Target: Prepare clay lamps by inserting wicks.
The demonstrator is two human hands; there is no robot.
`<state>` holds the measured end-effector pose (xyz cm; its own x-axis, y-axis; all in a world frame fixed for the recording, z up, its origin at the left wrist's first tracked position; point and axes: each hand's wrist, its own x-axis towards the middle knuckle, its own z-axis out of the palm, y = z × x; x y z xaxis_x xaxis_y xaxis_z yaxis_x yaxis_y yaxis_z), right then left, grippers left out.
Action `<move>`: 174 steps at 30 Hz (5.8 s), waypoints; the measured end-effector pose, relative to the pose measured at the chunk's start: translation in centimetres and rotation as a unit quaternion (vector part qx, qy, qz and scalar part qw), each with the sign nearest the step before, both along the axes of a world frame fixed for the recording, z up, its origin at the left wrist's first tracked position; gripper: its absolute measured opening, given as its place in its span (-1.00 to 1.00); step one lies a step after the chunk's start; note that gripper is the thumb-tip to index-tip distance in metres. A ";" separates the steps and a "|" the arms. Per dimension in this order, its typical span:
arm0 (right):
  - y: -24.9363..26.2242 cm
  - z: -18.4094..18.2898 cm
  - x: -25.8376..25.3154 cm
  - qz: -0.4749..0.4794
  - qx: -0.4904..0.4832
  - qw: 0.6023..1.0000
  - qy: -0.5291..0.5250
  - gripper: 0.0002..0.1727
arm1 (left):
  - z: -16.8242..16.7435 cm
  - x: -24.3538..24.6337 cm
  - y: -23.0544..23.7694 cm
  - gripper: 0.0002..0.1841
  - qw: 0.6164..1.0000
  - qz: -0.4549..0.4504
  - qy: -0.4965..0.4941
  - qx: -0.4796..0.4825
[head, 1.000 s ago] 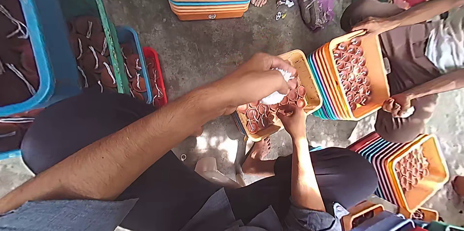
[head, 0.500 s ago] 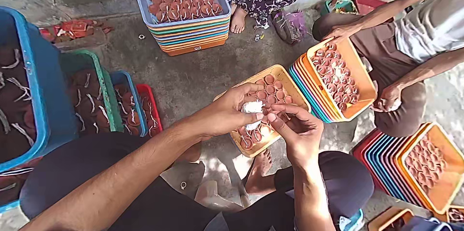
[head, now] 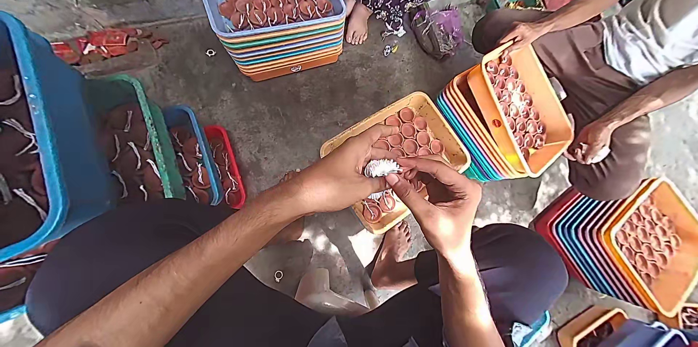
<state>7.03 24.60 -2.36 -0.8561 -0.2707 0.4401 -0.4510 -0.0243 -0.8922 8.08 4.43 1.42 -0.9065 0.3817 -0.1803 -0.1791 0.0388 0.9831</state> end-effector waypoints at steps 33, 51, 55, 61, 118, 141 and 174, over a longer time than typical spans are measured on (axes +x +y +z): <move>0.9 -0.5 -0.1 0.004 -0.097 0.987 -0.126 -0.81 | 0.0 -0.3 -0.4 -0.54 0.999 0.016 0.030 0.028; 0.6 -1.2 0.0 0.009 -0.112 0.980 -0.166 -0.82 | 0.6 -0.3 -0.2 -0.66 0.995 0.097 0.029 0.015; 0.4 -1.1 0.0 0.010 -0.119 0.976 -0.183 -0.80 | 0.6 -0.3 -0.3 -0.65 0.995 0.100 0.025 0.018; 0.4 -0.8 0.1 0.031 -0.139 0.970 -0.197 -0.68 | 1.2 0.0 -0.1 -0.65 0.993 0.115 0.011 0.017; 0.2 -0.7 0.5 -0.020 -0.100 0.992 -0.075 -0.62 | 0.0 -0.1 -0.1 -0.54 0.994 0.100 0.049 0.015; 0.8 -0.7 0.2 0.034 -0.153 0.965 -0.210 -0.68 | 0.3 0.0 -0.2 -0.51 0.994 0.085 0.066 0.030; 2.0 -0.8 -0.5 0.132 -0.222 0.916 -0.307 -0.88 | 0.2 -0.1 -0.4 -0.54 0.996 0.050 0.027 0.068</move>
